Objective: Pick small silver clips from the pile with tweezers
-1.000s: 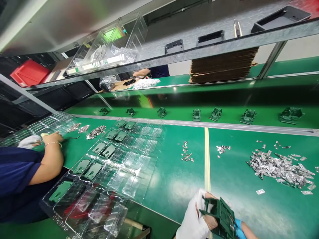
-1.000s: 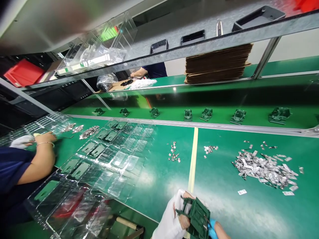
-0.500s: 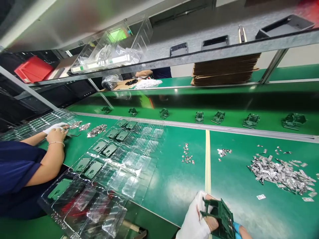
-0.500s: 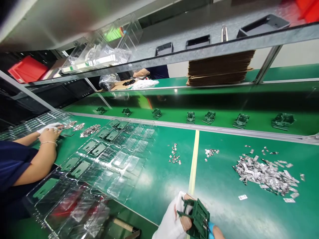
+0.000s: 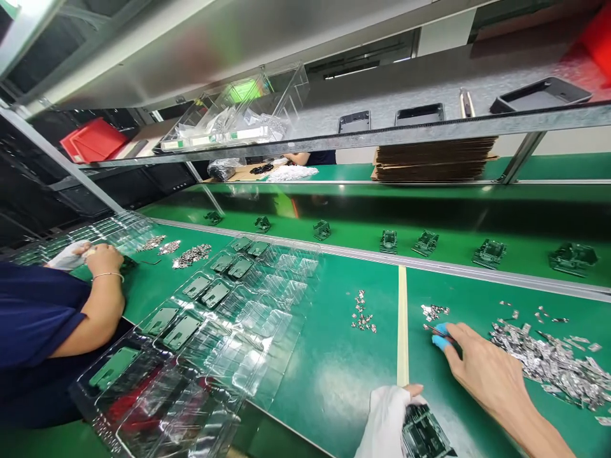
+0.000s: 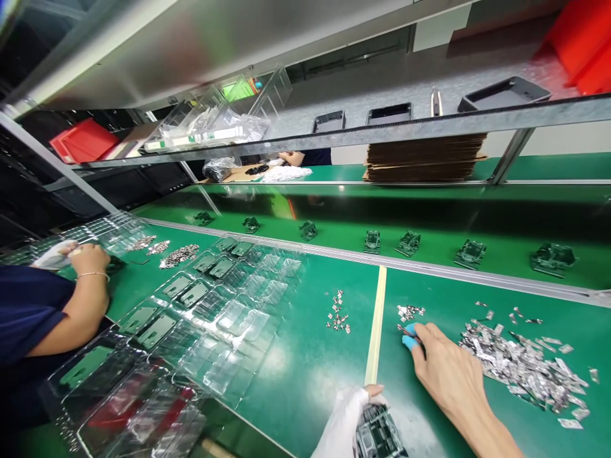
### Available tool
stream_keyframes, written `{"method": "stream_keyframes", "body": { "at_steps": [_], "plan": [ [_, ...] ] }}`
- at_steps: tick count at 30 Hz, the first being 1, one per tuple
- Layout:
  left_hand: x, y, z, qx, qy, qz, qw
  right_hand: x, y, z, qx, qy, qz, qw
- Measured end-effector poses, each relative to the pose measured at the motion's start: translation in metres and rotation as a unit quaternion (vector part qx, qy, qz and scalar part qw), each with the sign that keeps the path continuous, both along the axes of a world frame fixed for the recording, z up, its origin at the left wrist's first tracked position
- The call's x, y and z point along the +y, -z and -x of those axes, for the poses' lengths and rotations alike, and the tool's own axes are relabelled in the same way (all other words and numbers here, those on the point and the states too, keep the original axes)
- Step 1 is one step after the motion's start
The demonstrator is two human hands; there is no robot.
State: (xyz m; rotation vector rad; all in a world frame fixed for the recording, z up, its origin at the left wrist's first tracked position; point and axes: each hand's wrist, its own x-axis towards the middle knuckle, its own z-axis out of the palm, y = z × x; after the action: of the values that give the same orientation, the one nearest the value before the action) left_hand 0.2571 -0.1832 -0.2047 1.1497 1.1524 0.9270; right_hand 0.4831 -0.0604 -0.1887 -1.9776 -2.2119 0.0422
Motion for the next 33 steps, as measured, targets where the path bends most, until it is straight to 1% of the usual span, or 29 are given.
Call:
{"method": "stream_keyframes", "body": {
  "at_steps": [2,4,7,11,14,18,21,25,27,30,31,33],
  "plan": [
    [0.006,-0.002,-0.002,0.066,0.007,0.011,0.998,0.010,0.004,0.009,-0.014,0.014,0.014,1.000],
    [0.009,-0.004,-0.004,0.119,0.021,0.007,0.993,0.017,0.007,0.016,-0.025,0.028,0.028,0.999],
    [0.010,-0.005,-0.005,0.153,0.035,-0.030,0.987,0.023,0.008,0.023,-0.036,0.035,0.045,0.998],
    [0.011,-0.001,-0.002,0.149,0.024,-0.058,0.987,0.022,0.007,0.023,-0.042,0.027,0.059,0.997],
    [0.016,0.005,0.000,0.129,0.011,-0.067,0.989,0.013,0.003,0.015,-0.038,0.020,0.064,0.997],
    [0.021,0.009,-0.001,0.122,0.001,-0.068,0.990,0.002,0.001,0.003,-0.035,0.026,0.058,0.997],
    [0.020,0.009,-0.002,0.123,-0.004,-0.067,0.990,0.006,0.003,0.003,-0.036,0.016,0.041,0.998],
    [0.018,0.013,-0.006,0.127,-0.002,-0.073,0.989,0.022,0.009,0.011,-0.032,-0.019,0.017,0.999],
    [0.021,0.018,-0.012,0.127,-0.006,-0.047,0.991,0.029,0.013,0.013,-0.027,-0.032,0.009,0.999],
    [0.030,0.026,-0.024,0.129,-0.037,0.058,0.989,0.034,0.018,0.012,-0.010,-0.038,-0.001,0.999],
    [0.034,0.028,-0.028,0.130,-0.048,0.087,0.987,0.033,0.019,0.011,0.002,-0.039,-0.004,0.999],
    [0.038,0.030,-0.030,0.131,-0.060,0.105,0.984,0.023,0.017,0.006,0.036,-0.046,-0.009,0.998]
  ]
}}
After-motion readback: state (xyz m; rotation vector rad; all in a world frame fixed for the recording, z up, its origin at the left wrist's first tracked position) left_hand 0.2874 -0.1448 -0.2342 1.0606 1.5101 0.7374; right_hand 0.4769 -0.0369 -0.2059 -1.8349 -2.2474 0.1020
